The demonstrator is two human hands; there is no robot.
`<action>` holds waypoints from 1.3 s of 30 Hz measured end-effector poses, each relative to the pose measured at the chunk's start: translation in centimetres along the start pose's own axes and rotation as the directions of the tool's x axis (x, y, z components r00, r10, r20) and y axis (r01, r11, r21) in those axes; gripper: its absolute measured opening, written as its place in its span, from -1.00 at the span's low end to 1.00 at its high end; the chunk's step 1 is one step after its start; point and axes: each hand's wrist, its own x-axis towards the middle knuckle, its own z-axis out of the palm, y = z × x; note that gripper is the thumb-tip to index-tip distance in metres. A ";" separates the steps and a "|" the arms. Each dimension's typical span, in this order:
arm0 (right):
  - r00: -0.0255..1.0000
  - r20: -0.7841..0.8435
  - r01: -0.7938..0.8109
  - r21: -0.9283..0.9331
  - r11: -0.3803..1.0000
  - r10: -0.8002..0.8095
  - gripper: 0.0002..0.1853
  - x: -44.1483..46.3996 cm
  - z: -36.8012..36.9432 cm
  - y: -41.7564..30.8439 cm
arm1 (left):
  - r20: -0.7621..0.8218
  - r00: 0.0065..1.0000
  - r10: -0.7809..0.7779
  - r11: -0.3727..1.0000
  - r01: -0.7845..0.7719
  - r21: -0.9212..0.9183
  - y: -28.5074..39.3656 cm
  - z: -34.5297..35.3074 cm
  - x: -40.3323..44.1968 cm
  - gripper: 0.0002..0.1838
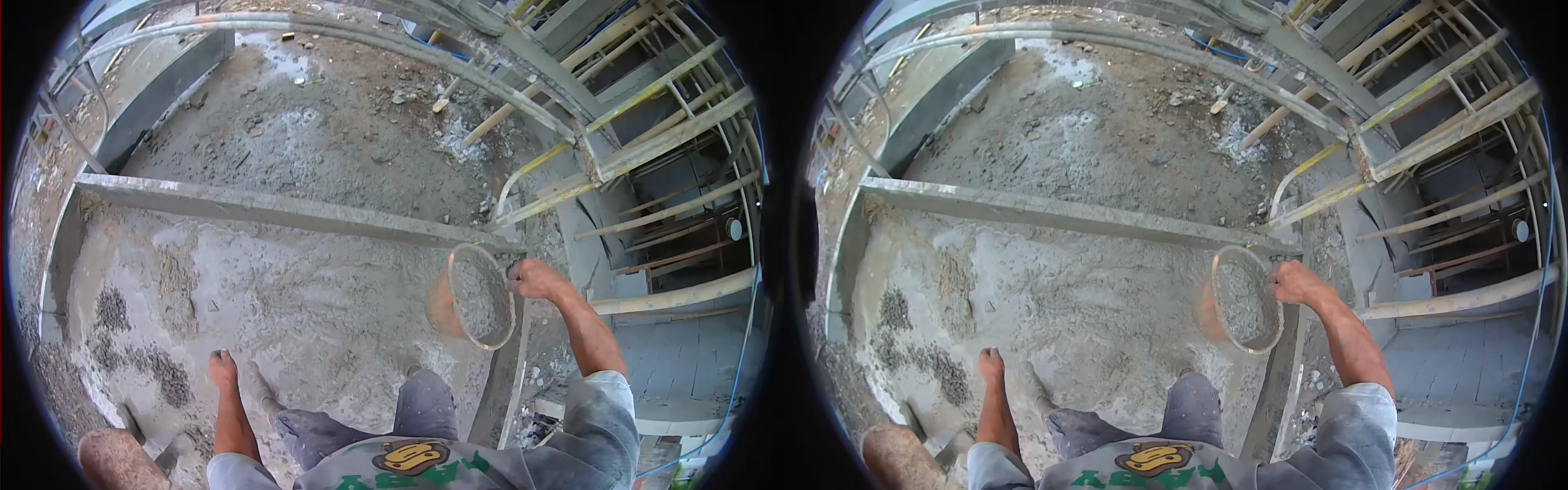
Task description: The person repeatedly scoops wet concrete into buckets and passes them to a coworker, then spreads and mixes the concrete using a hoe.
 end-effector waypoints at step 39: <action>0.861 -0.047 -0.409 0.529 0.744 0.507 -0.61 -15.8 17.8 -27.3 | 0.432 0.880 -0.199 0.794 0.403 -0.455 -25.3 -21.5 16.4 -0.68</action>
